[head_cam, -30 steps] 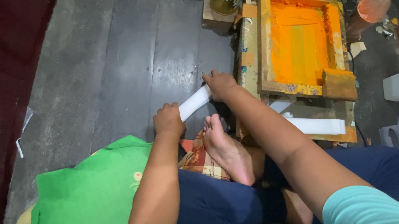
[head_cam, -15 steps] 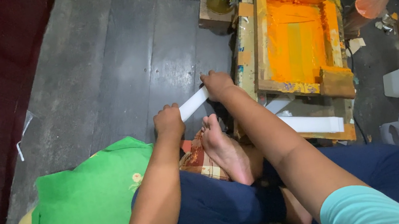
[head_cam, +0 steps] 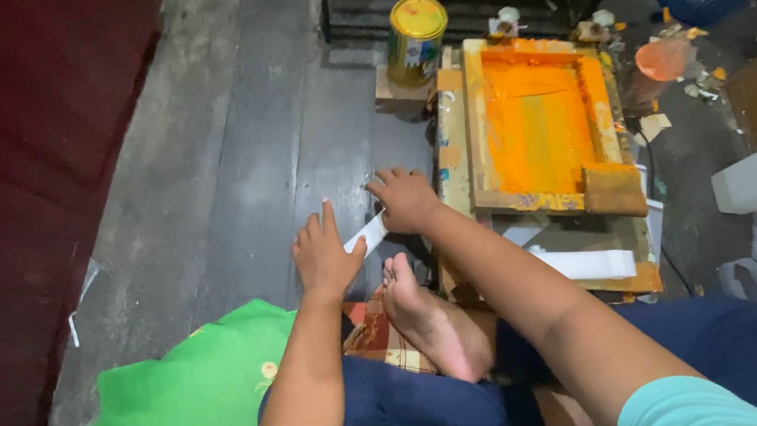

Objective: The person sits on the floor and uses a squeegee to spread orange ink across a screen printing frame. They repeatedly pull the ink across the mesh, lift the frame to inspect the result, and then reapply the ink to continue the process.

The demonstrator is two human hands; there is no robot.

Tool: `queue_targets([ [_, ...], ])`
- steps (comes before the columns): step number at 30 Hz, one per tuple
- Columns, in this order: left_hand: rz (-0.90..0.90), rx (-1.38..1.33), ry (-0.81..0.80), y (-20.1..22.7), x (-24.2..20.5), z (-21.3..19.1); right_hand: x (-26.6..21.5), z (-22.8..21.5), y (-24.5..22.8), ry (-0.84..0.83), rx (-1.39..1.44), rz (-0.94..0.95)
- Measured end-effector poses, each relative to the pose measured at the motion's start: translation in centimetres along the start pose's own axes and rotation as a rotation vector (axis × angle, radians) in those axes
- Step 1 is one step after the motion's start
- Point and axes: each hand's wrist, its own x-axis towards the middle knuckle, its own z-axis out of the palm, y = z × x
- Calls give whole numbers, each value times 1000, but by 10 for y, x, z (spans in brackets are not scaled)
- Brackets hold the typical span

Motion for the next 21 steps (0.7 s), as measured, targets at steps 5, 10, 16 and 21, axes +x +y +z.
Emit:
queue_targets([
  [5,34,18,130,0,-4,12,-45,-32,15,55,-3,-65],
  [10,81,-23,280,6,-23,19,-123,-42,44,180,-13,-99],
  [16,259,-40,437,29,-58,16,-216,-43,97,384,40,-86],
  [21,448,-97,396,58,-77,36,-276,-39,146,465,234,63],
])
